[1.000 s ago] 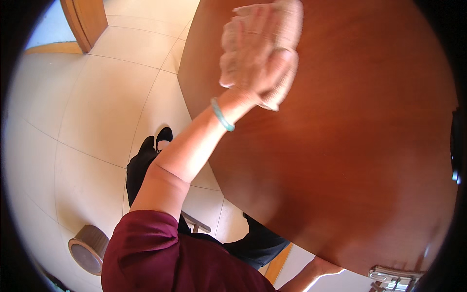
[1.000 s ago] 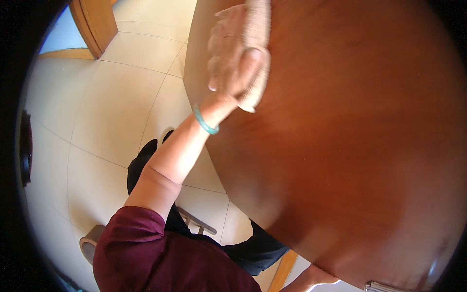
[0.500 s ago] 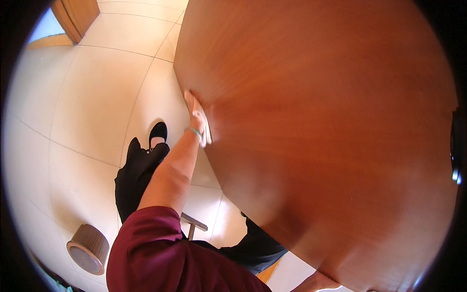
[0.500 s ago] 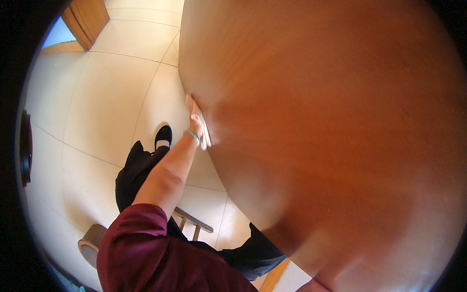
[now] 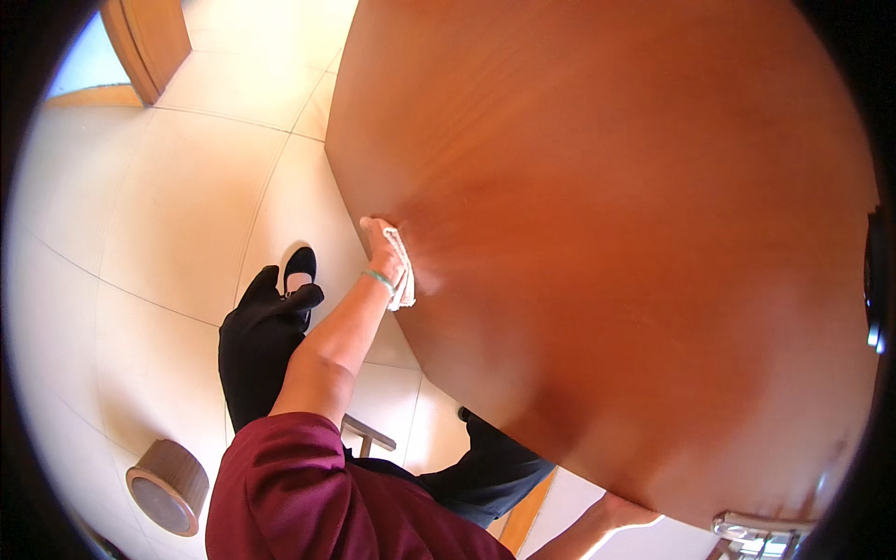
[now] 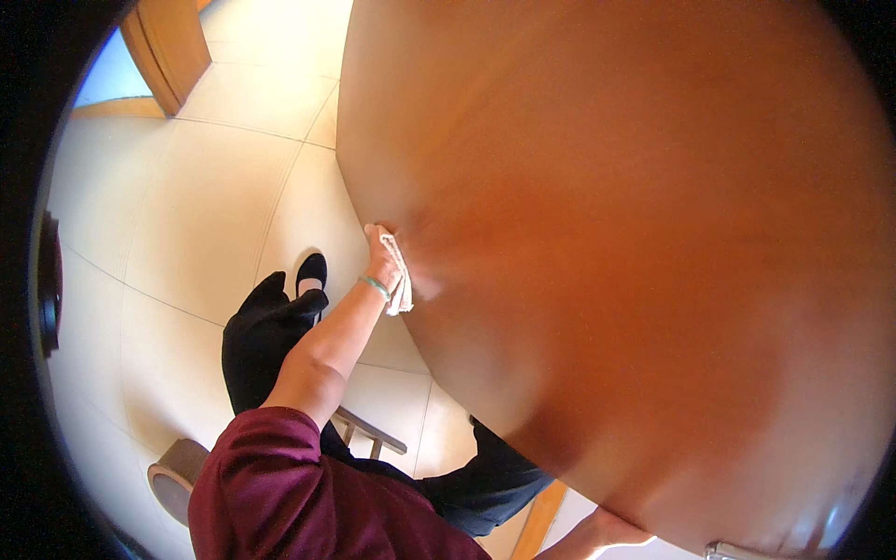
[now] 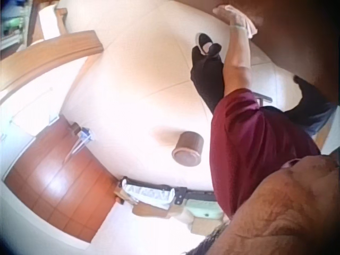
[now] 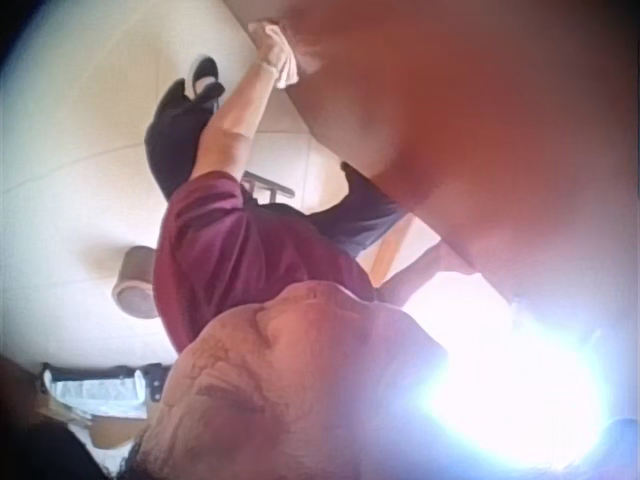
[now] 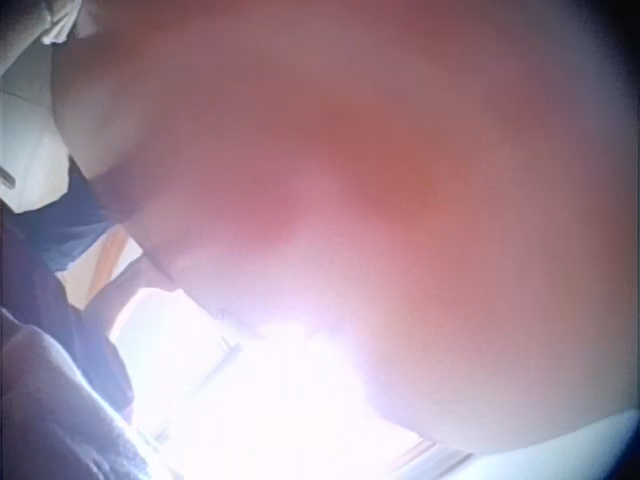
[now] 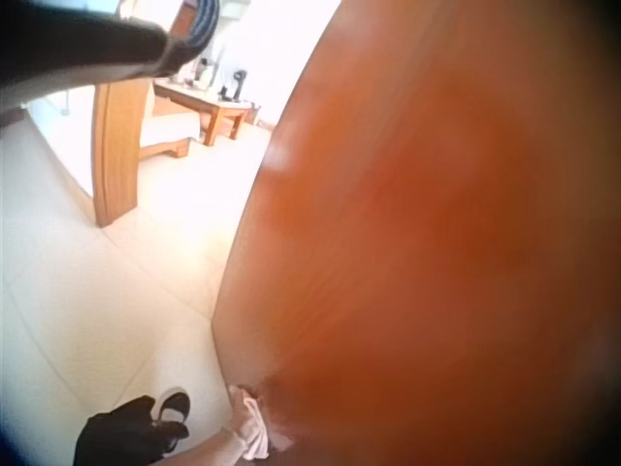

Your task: The person wipes the surface of a wooden door with a light-colored cloth, then switches to a dark cloth to clean the door's edge and handle area. The person moves around the door to reach different sections while maintaining a consistent wiping motion.

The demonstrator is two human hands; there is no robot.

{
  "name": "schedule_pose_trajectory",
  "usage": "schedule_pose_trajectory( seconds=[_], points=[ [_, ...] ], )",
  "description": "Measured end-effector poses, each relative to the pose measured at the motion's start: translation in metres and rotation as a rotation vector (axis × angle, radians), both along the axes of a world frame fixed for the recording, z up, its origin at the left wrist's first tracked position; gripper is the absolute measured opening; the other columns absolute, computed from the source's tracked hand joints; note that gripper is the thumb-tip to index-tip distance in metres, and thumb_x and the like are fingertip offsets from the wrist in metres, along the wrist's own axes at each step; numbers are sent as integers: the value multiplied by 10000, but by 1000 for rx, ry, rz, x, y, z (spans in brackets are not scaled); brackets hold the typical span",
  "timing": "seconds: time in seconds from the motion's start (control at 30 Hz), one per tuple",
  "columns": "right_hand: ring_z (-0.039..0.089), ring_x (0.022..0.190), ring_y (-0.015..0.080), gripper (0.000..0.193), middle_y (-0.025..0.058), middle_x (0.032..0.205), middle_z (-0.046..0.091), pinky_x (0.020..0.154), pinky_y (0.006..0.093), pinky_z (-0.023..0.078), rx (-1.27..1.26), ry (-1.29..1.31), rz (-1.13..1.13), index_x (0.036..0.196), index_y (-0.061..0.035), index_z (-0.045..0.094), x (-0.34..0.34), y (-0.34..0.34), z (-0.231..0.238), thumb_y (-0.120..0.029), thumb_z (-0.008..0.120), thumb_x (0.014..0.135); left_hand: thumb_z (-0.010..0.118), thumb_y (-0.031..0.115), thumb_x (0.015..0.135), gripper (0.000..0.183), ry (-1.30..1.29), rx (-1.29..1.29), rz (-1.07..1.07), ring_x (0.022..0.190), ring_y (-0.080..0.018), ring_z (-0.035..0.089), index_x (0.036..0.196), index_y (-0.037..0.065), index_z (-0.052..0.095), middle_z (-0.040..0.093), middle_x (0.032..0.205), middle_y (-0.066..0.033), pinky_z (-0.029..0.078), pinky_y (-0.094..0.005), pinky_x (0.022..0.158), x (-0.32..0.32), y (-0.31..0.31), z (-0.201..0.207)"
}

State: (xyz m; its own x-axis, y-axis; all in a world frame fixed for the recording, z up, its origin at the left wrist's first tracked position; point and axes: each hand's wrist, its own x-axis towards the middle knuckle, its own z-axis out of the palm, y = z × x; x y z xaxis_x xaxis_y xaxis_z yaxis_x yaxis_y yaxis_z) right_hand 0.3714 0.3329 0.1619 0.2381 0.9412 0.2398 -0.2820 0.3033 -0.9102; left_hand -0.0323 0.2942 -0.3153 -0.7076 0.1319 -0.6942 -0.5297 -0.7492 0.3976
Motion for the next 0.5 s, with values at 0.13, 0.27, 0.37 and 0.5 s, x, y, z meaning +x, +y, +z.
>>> schedule_pose_trajectory(
  seconds=[0.13,0.27,0.37,0.5],
  points=[
    [375,1297,332,621,119,1422,385,1013,469,401,60,52,125,1389,-68,367,5,-9,4,-475,358,921,258,582,915,470,44,-92,76,770,-140,418,774,149,374,461,856,-2,383,-343,739,7,-5,176],
    [385,1278,318,593,104,1412,392,1012,441,402,61,66,178,1379,-65,376,0,-42,13,-462,339,940,237,548,934,454,317,0,29,516,-133,341,737,148,320,368,606,16,332,-297,497,51,-52,351],
    [398,1261,307,566,104,1397,400,994,433,414,132,104,299,1374,-74,382,1,-54,12,-445,329,950,233,494,957,412,430,-51,-38,366,-141,283,761,137,301,298,469,18,283,-264,346,83,-74,457],
    [412,1247,301,549,115,1386,404,969,434,426,89,194,464,1369,-83,385,-3,-53,6,-442,328,959,401,280,901,252,867,-460,-23,454,-127,236,774,105,271,246,574,35,235,-240,355,114,-84,523]
  ],
)
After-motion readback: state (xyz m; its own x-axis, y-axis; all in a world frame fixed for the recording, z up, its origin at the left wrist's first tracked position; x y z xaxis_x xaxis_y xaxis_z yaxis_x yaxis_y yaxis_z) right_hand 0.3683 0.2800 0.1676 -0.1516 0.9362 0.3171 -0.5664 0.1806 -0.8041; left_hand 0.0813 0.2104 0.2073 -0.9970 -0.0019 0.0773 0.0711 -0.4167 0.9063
